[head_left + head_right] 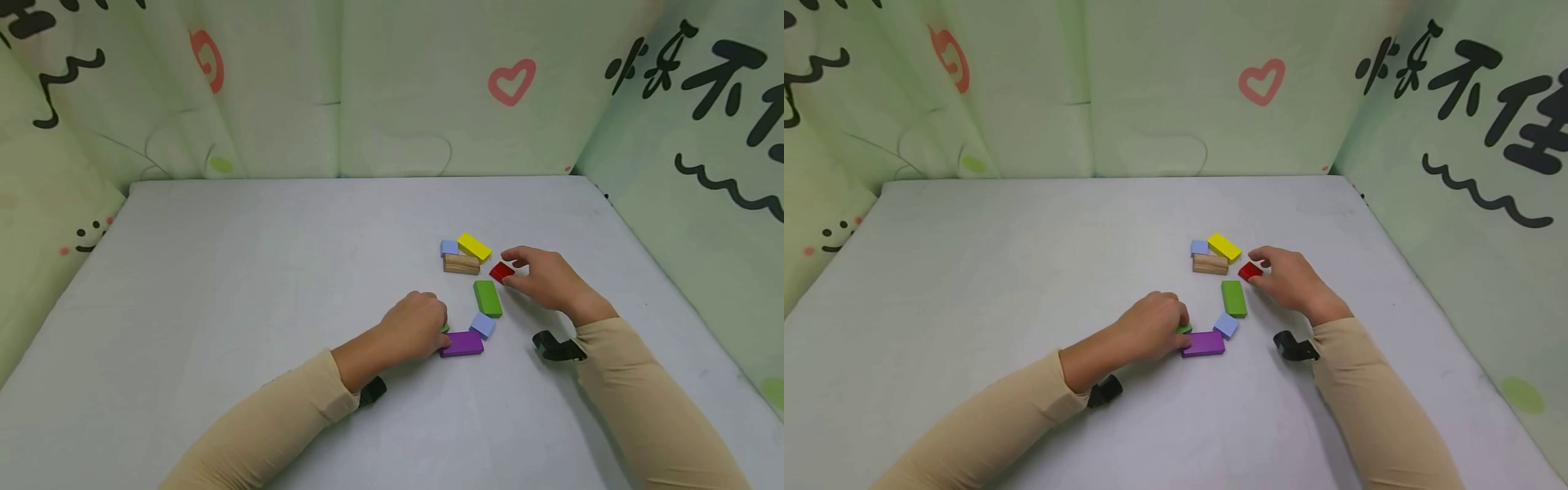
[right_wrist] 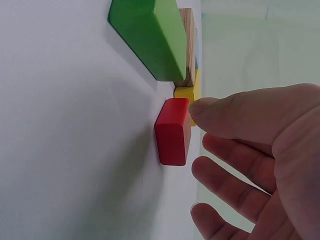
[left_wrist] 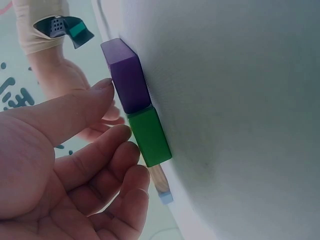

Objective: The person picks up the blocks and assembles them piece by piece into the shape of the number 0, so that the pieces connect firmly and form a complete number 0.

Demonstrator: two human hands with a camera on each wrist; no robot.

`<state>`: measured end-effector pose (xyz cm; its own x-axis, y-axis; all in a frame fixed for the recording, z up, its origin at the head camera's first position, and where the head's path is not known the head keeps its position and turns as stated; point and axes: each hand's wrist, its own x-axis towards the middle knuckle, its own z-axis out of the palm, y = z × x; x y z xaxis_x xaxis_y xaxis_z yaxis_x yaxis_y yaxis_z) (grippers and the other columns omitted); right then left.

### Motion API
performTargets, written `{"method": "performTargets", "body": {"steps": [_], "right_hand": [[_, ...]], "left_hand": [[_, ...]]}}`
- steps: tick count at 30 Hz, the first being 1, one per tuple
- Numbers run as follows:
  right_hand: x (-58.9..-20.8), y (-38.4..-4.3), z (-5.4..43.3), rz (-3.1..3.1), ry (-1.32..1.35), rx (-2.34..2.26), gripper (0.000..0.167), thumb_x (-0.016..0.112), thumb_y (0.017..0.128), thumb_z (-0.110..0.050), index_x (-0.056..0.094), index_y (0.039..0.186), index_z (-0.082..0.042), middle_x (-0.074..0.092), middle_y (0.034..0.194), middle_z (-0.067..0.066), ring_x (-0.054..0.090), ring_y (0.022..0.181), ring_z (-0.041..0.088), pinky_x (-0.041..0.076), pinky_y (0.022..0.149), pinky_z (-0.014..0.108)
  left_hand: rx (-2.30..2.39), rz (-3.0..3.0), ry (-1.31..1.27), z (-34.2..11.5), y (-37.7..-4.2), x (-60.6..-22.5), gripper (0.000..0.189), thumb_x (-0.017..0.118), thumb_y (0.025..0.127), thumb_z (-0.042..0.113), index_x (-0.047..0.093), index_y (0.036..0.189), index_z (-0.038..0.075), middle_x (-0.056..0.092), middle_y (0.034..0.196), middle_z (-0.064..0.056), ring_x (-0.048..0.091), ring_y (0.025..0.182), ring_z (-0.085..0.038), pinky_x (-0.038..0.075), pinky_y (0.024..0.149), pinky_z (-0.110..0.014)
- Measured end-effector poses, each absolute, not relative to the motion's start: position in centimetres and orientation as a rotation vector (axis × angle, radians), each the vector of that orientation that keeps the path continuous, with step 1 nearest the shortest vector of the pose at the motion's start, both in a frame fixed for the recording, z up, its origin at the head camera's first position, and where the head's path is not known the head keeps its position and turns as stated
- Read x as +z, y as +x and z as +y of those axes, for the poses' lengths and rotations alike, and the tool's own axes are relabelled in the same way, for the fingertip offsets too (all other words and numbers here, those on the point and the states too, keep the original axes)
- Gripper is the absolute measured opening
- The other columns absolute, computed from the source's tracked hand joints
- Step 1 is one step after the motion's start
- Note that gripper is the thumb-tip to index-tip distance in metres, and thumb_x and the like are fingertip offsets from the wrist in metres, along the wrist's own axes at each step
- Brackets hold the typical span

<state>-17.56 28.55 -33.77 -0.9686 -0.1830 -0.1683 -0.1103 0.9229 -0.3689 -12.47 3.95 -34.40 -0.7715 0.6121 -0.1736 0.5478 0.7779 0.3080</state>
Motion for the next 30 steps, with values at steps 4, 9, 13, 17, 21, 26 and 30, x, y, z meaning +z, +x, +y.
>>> {"method": "performTargets", "body": {"steps": [4, 9, 13, 17, 21, 26, 30], "right_hand": [[-33.87, -17.74, 28.64, 2.874, -0.227, -0.526, 0.047, 0.062, 0.096, -0.014, 0.052, 0.139, 0.001, 0.058, 0.128, 0.028, 0.052, 0.118, 0.045, 0.047, 0.094, 0.056], [-33.92, -17.95, 28.69, 2.858, -0.221, -0.517, 0.047, 0.061, 0.096, -0.013, 0.052, 0.14, 0.0, 0.057, 0.129, 0.029, 0.05, 0.118, 0.046, 0.046, 0.095, 0.058], [-34.08, -18.11, 28.68, 2.849, -0.222, -0.525, 0.046, 0.061, 0.096, -0.011, 0.051, 0.14, 0.001, 0.057, 0.13, 0.029, 0.05, 0.12, 0.046, 0.044, 0.098, 0.059], [-34.35, -18.23, 28.69, 2.847, -0.226, -0.539, 0.045, 0.06, 0.096, -0.01, 0.051, 0.139, 0.002, 0.057, 0.13, 0.029, 0.05, 0.119, 0.045, 0.044, 0.099, 0.058], [-34.53, -18.3, 28.77, 2.848, -0.232, -0.539, 0.045, 0.059, 0.096, -0.01, 0.052, 0.139, 0.002, 0.059, 0.127, 0.028, 0.052, 0.116, 0.044, 0.046, 0.096, 0.057], [-34.61, -18.44, 28.8, 2.841, -0.234, -0.537, 0.043, 0.059, 0.096, -0.01, 0.053, 0.138, 0.002, 0.06, 0.126, 0.027, 0.054, 0.116, 0.043, 0.046, 0.096, 0.056], [-34.59, -18.5, 28.68, 2.837, -0.235, -0.535, 0.042, 0.059, 0.097, -0.01, 0.053, 0.137, 0.002, 0.06, 0.127, 0.026, 0.054, 0.116, 0.043, 0.046, 0.096, 0.056]], "left_hand": [[0.351, 2.711, 0.903, 3.96, -12.48, -34.48, 0.024, 0.078, 0.089, 0.032, 0.077, 0.1, 0.01, 0.065, 0.086, 0.002, 0.056, 0.084, -0.014, 0.045, 0.077, -0.025], [0.346, 2.711, 0.905, 3.97, -12.48, -34.47, 0.024, 0.078, 0.089, 0.032, 0.077, 0.099, 0.01, 0.065, 0.086, 0.003, 0.056, 0.083, -0.014, 0.045, 0.076, -0.025], [0.34, 2.712, 0.914, 3.95, -12.5, -34.48, 0.023, 0.078, 0.089, 0.032, 0.077, 0.098, 0.01, 0.065, 0.085, 0.003, 0.055, 0.082, -0.013, 0.045, 0.077, -0.025], [0.34, 2.711, 0.915, 3.97, -12.52, -34.49, 0.023, 0.078, 0.089, 0.032, 0.077, 0.098, 0.01, 0.064, 0.084, 0.003, 0.055, 0.082, -0.013, 0.045, 0.077, -0.025], [0.338, 2.713, 0.916, 3.98, -12.49, -34.47, 0.023, 0.078, 0.089, 0.032, 0.077, 0.097, 0.01, 0.064, 0.084, 0.003, 0.055, 0.082, -0.013, 0.045, 0.077, -0.025], [0.334, 2.717, 0.918, 3.97, -12.49, -34.43, 0.023, 0.078, 0.089, 0.032, 0.077, 0.098, 0.01, 0.065, 0.084, 0.003, 0.056, 0.082, -0.013, 0.045, 0.077, -0.025], [0.348, 2.716, 0.914, 3.96, -12.44, -34.4, 0.023, 0.078, 0.089, 0.031, 0.077, 0.097, 0.01, 0.065, 0.084, 0.003, 0.056, 0.082, -0.013, 0.045, 0.076, -0.025]]}}
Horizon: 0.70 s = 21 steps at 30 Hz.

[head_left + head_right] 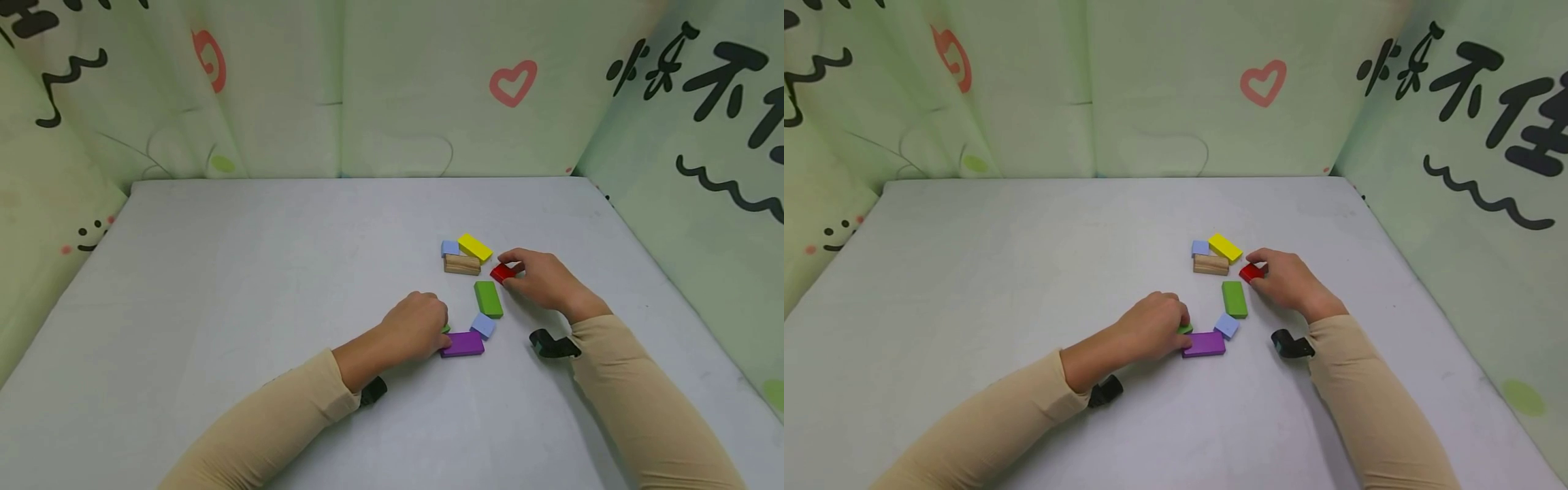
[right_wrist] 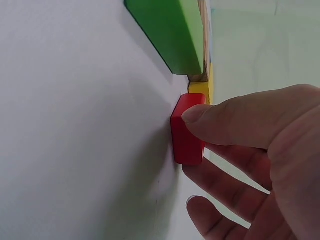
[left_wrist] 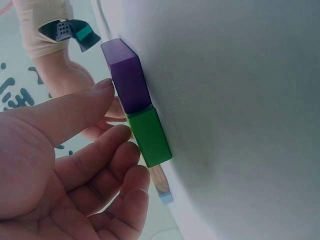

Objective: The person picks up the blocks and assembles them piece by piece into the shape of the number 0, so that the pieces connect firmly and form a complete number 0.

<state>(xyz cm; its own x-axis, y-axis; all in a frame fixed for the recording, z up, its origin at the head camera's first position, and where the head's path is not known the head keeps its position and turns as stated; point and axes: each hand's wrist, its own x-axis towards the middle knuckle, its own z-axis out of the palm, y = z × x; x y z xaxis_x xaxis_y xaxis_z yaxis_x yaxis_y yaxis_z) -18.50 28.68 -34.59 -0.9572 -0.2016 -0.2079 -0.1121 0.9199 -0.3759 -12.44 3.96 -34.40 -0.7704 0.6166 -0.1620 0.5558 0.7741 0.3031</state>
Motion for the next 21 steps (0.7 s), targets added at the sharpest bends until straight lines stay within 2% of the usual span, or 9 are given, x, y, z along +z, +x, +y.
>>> {"method": "performTargets", "body": {"steps": [21], "right_hand": [[-34.7, -19.6, 27.3, 2.826, -0.318, -0.564, 0.039, 0.06, 0.096, -0.008, 0.056, 0.134, 0.001, 0.063, 0.123, 0.025, 0.056, 0.113, 0.042, 0.046, 0.095, 0.055]], "left_hand": [[0.358, 2.709, 0.893, 4.0, -12.4, -34.5, 0.024, 0.078, 0.09, 0.031, 0.077, 0.1, 0.01, 0.064, 0.086, 0.002, 0.055, 0.083, -0.014, 0.045, 0.075, -0.024]]}}
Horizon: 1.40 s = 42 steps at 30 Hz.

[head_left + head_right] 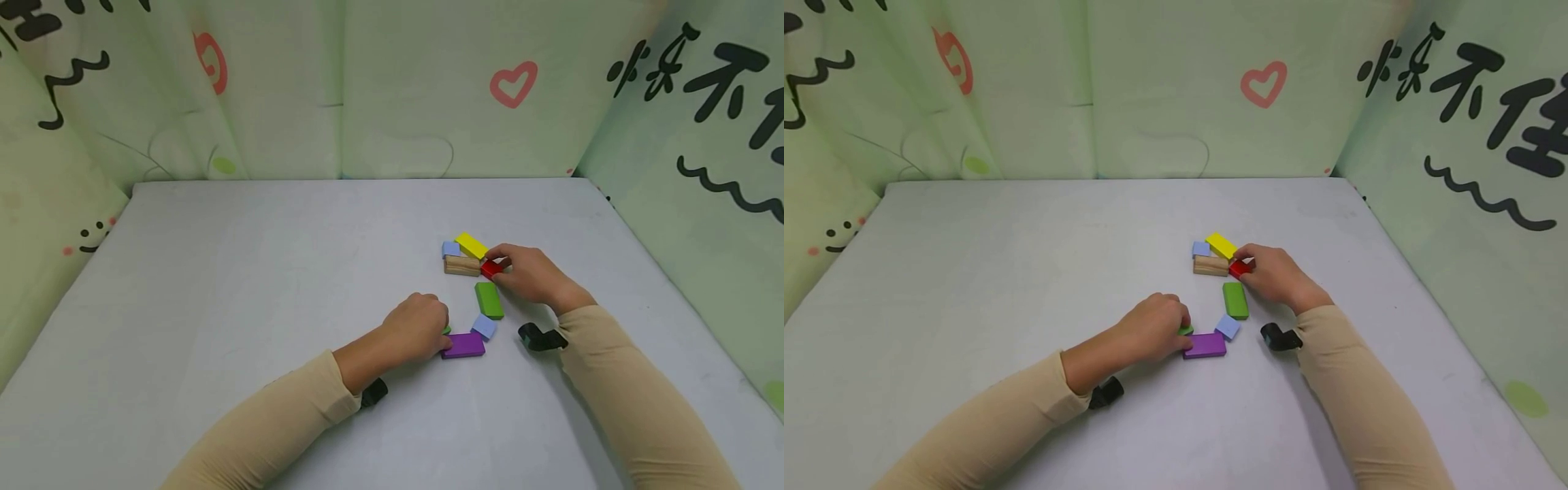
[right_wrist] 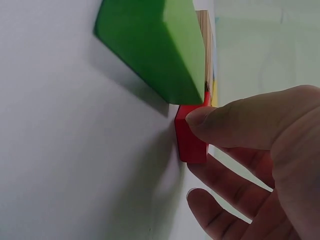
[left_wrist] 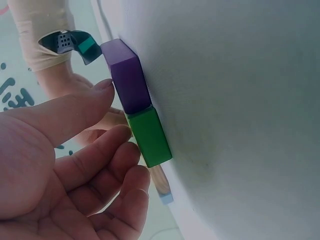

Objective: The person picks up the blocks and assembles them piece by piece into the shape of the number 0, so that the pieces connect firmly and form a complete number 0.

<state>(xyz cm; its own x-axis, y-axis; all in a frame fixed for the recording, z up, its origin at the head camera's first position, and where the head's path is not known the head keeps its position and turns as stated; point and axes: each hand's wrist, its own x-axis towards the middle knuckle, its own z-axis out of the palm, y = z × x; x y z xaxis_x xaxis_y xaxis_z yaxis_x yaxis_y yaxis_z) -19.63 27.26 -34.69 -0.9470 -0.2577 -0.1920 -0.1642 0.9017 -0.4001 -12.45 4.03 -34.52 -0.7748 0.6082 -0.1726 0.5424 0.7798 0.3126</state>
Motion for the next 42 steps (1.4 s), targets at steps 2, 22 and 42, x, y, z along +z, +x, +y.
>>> {"method": "performTargets", "body": {"steps": [2, 22, 42], "right_hand": [[-34.7, -19.8, 27.1, 2.827, -0.325, -0.56, 0.038, 0.06, 0.096, -0.009, 0.056, 0.133, 0.001, 0.063, 0.122, 0.025, 0.057, 0.113, 0.042, 0.046, 0.095, 0.055], [-34.5, -21.5, 24.8, 2.787, -0.364, -0.537, 0.038, 0.059, 0.096, -0.006, 0.056, 0.133, 0.0, 0.063, 0.123, 0.025, 0.056, 0.113, 0.039, 0.049, 0.094, 0.051], [-34.6, -22.4, 23.2, 2.765, -0.445, -0.542, 0.038, 0.057, 0.096, -0.004, 0.057, 0.134, -0.001, 0.062, 0.127, 0.024, 0.052, 0.123, 0.038, 0.046, 0.099, 0.051]], "left_hand": [[0.361, 2.706, 0.891, 4.0, -12.5, -34.5, 0.023, 0.078, 0.09, 0.031, 0.077, 0.101, 0.01, 0.065, 0.086, 0.002, 0.056, 0.084, -0.014, 0.045, 0.075, -0.024], [0.38, 2.695, 0.911, 3.9, -12.7, -34.6, 0.022, 0.078, 0.089, 0.03, 0.077, 0.098, 0.01, 0.064, 0.083, 0.003, 0.054, 0.08, -0.013, 0.044, 0.072, -0.024], [0.379, 2.699, 0.915, 3.9, -12.7, -34.6, 0.021, 0.078, 0.089, 0.029, 0.077, 0.097, 0.01, 0.064, 0.082, 0.003, 0.055, 0.08, -0.013, 0.045, 0.071, -0.024]]}}
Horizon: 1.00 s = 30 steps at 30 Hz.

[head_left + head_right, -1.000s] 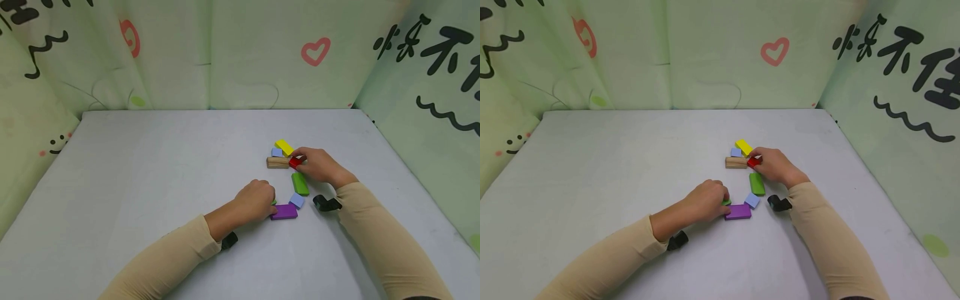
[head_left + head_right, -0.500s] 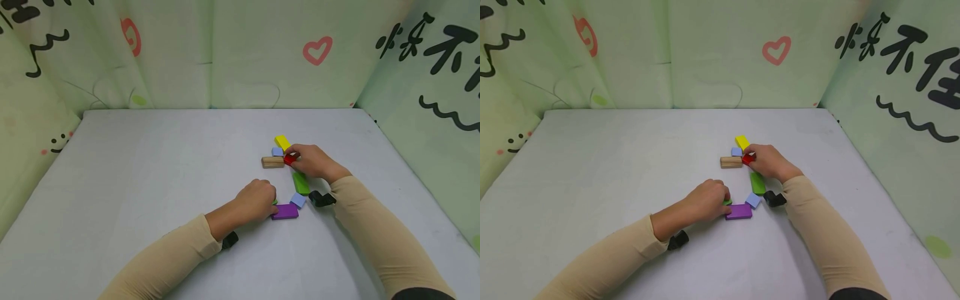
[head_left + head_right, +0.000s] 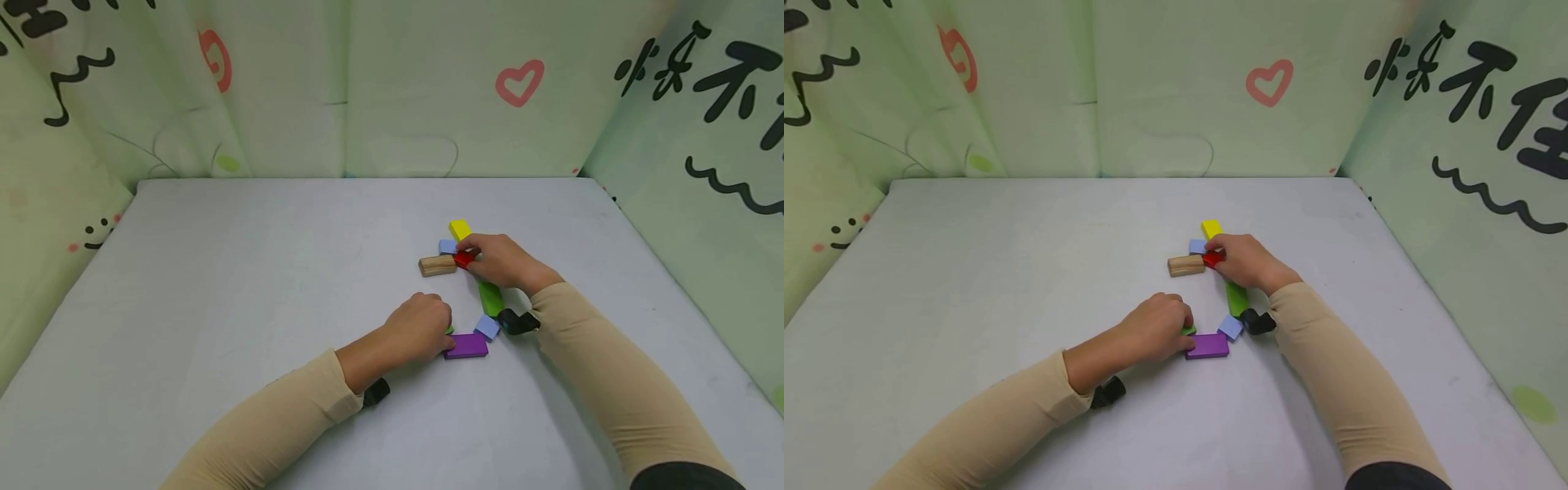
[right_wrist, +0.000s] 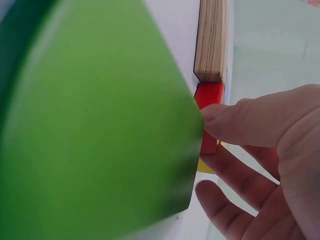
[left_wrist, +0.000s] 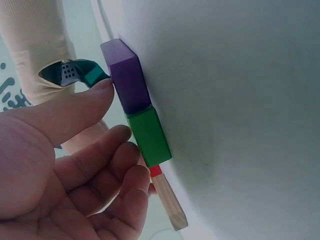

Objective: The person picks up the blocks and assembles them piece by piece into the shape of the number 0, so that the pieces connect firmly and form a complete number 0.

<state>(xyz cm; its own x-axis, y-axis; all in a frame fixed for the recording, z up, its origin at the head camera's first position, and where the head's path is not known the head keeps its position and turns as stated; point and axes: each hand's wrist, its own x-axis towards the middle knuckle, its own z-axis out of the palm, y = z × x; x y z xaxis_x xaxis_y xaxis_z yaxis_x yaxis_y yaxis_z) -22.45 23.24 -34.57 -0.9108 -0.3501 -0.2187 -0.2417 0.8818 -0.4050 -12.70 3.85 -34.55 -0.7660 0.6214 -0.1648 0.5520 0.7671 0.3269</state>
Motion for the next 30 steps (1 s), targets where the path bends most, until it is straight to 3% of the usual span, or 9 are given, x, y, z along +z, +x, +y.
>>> {"method": "performTargets", "body": {"steps": [5, 14, 30], "right_hand": [[-34.58, -22.48, 23.18, 2.767, -0.447, -0.542, 0.038, 0.058, 0.096, -0.005, 0.057, 0.134, 0.0, 0.062, 0.126, 0.024, 0.052, 0.122, 0.038, 0.047, 0.099, 0.05], [-34.12, -22.14, 23.37, 2.753, -0.419, -0.572, 0.037, 0.062, 0.096, -0.008, 0.057, 0.132, 0.001, 0.062, 0.123, 0.024, 0.057, 0.112, 0.037, 0.055, 0.086, 0.042], [-34.53, -22.01, 23.99, 2.765, -0.396, -0.59, 0.037, 0.059, 0.098, -0.014, 0.057, 0.132, 0.001, 0.063, 0.12, 0.024, 0.061, 0.106, 0.036, 0.057, 0.082, 0.04]], "left_hand": [[0.378, 2.695, 0.906, 3.93, -12.69, -34.59, 0.021, 0.078, 0.089, 0.03, 0.077, 0.098, 0.01, 0.064, 0.082, 0.003, 0.056, 0.081, -0.013, 0.045, 0.072, -0.024], [0.383, 2.692, 0.902, 3.86, -12.65, -34.53, 0.022, 0.078, 0.089, 0.029, 0.077, 0.1, 0.01, 0.065, 0.084, 0.002, 0.056, 0.082, -0.014, 0.045, 0.073, -0.024], [0.377, 2.686, 0.907, 3.94, -12.67, -34.51, 0.023, 0.078, 0.09, 0.03, 0.077, 0.1, 0.01, 0.065, 0.083, 0.002, 0.056, 0.082, -0.013, 0.045, 0.075, -0.024]]}}
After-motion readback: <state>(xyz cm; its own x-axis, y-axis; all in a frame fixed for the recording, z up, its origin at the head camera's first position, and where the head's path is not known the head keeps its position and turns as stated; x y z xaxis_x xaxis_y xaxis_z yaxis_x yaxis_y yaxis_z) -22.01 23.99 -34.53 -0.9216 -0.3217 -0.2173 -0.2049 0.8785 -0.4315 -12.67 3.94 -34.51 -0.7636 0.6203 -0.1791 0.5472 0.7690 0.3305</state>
